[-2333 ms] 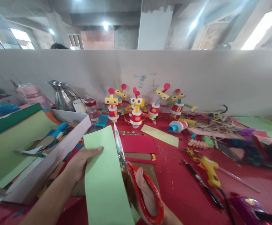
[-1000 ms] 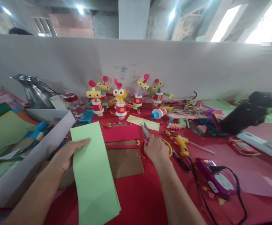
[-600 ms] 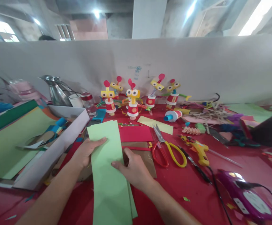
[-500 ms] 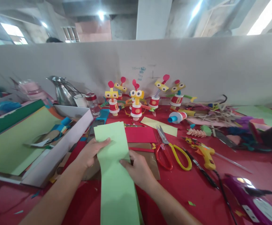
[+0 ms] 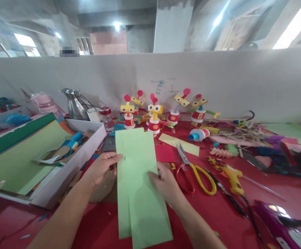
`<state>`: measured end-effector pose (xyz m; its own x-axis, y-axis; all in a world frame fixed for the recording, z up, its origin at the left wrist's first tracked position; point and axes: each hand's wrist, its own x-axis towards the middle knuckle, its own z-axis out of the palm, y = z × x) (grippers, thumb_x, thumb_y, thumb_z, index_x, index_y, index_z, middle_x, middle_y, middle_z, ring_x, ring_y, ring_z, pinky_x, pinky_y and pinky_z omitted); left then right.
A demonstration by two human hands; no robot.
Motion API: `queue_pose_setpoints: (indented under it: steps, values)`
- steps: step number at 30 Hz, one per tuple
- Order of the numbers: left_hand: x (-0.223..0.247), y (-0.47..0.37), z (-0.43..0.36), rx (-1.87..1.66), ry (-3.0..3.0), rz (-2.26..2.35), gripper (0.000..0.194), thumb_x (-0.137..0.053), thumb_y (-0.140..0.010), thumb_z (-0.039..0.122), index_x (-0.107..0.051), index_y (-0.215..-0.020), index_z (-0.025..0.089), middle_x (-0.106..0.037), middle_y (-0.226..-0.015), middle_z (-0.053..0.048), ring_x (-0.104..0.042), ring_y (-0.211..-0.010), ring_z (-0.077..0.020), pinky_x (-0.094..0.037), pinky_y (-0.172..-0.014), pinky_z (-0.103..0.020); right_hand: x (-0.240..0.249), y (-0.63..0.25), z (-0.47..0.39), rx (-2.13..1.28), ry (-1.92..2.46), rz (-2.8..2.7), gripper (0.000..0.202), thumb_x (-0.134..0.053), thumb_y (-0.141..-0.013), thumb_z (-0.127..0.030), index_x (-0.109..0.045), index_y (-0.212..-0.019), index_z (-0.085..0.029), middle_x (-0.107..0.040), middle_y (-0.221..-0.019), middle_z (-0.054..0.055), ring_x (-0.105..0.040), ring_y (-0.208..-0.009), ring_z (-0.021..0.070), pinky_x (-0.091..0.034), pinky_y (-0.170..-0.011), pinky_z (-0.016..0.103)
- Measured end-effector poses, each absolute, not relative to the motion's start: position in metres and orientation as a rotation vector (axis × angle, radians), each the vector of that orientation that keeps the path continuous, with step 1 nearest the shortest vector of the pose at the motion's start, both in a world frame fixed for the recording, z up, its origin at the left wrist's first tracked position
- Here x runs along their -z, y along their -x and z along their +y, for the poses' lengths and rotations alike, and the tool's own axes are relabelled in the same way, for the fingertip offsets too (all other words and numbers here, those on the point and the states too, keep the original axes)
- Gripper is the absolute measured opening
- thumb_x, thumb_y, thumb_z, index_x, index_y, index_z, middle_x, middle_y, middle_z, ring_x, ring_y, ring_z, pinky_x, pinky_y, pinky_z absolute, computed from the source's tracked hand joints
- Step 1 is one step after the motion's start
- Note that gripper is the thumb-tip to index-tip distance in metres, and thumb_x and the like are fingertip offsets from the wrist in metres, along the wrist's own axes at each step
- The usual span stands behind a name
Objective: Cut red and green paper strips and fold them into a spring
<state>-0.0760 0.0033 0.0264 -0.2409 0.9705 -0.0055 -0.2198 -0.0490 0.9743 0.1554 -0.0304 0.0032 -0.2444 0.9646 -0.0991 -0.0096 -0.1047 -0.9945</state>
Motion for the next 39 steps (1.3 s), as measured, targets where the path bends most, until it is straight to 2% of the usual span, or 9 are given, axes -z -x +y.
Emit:
queue_pose_setpoints:
  steps: [12,16,19,23,29,31,34,37,39]
  values:
    - [-0.031,0.120,0.027,-2.204,-0.351,1.062,0.015,-0.052,-0.071,0.004,-0.044,-0.069,0.016,-0.054,-0.057,0.004,-0.067,-0.063,-0.0129,-0.042,-0.051,-0.017,-0.013,-0.164,-0.028,-1.524,1.199,-1.163,0.043,-0.058,-0.080,-0.030,-0.049,-0.121,-0.024,-0.069,-0.103,0.007,-0.068,-0.082,0.0239,-0.055,-0.067,0.037]
    - [-0.027,0.122,0.029,-2.274,-0.386,0.991,0.015,-0.053,-0.071,0.004,-0.046,-0.073,0.017,-0.061,-0.076,0.000,-0.068,-0.082,-0.0140,-0.052,-0.074,-0.024,-0.010,-0.165,-0.028,-1.558,1.223,-1.225,0.041,-0.059,-0.079,-0.029,-0.051,-0.119,-0.023,-0.069,-0.102,0.006,-0.068,-0.081,0.0232,-0.055,-0.072,0.038]
    - [-0.029,0.119,0.027,-2.284,-0.533,0.937,0.024,-0.059,-0.068,0.004,-0.050,-0.085,0.018,-0.062,-0.104,-0.007,-0.063,-0.100,-0.0153,-0.046,-0.094,-0.031,-0.008,-0.165,-0.029,-1.592,1.232,-1.339,0.041,-0.058,-0.080,-0.031,-0.053,-0.120,-0.022,-0.069,-0.105,0.005,-0.067,-0.085,0.0226,-0.054,-0.075,0.037]
    - [-0.035,0.116,0.024,-2.245,-0.625,0.974,0.053,-0.059,-0.068,0.005,-0.045,-0.116,0.023,-0.030,-0.146,-0.012,-0.048,-0.123,-0.0197,-0.040,-0.102,-0.032,-0.004,-0.164,-0.032,-1.635,1.274,-1.577,0.040,-0.058,-0.080,-0.036,-0.056,-0.117,-0.021,-0.070,-0.099,0.003,-0.066,-0.087,0.0234,-0.053,-0.073,0.035]
    - [-0.032,0.125,0.023,-2.289,-0.728,1.252,0.090,-0.059,-0.071,0.011,-0.006,-0.144,0.020,0.002,-0.155,-0.014,-0.014,-0.141,-0.0211,-0.030,-0.109,-0.034,-0.008,-0.163,-0.034,-1.554,1.277,-1.882,0.034,-0.058,-0.079,-0.038,-0.063,-0.109,-0.024,-0.069,-0.106,0.002,-0.065,-0.094,0.0243,-0.051,-0.079,0.034]
    - [-0.032,0.127,0.020,-2.293,-0.888,1.456,0.085,-0.059,-0.076,0.019,-0.008,-0.144,0.022,-0.002,-0.155,-0.011,-0.015,-0.141,-0.0226,-0.028,-0.110,-0.038,-0.010,-0.163,-0.034,-1.518,1.263,-1.932,0.034,-0.057,-0.079,-0.037,-0.063,-0.109,-0.023,-0.069,-0.108,0.002,-0.064,-0.096,0.0244,-0.050,-0.080,0.033]
    - [-0.032,0.124,0.014,-2.177,-1.362,1.799,0.055,-0.057,-0.078,0.023,-0.044,-0.131,0.025,-0.033,-0.146,-0.009,-0.032,-0.133,-0.0256,-0.028,-0.109,-0.041,-0.009,-0.162,-0.035,-1.433,1.329,-1.988,0.032,-0.057,-0.079,-0.038,-0.065,-0.105,-0.022,-0.070,-0.103,0.003,-0.064,-0.093,0.0250,-0.050,-0.079,0.034]
    - [-0.029,0.115,0.010,-1.745,-1.768,2.059,0.034,-0.058,-0.073,0.017,-0.064,-0.106,0.023,-0.064,-0.106,-0.010,-0.053,-0.110,-0.0290,-0.031,-0.103,-0.047,-0.006,-0.162,-0.034,-1.399,1.346,-2.003,0.030,-0.056,-0.079,-0.038,-0.066,-0.104,-0.024,-0.070,-0.101,0.003,-0.065,-0.091,0.0251,-0.050,-0.078,0.036]
    - [-0.023,0.111,0.011,-1.509,-1.768,2.117,0.036,-0.059,-0.071,0.016,-0.065,-0.106,0.022,-0.067,-0.079,-0.008,-0.060,-0.095,-0.0301,-0.035,-0.097,-0.049,-0.005,-0.162,-0.034,-1.417,1.317,-2.004,0.029,-0.056,-0.079,-0.036,-0.066,-0.105,-0.026,-0.070,-0.103,0.002,-0.065,-0.092,0.0253,-0.050,-0.078,0.037]
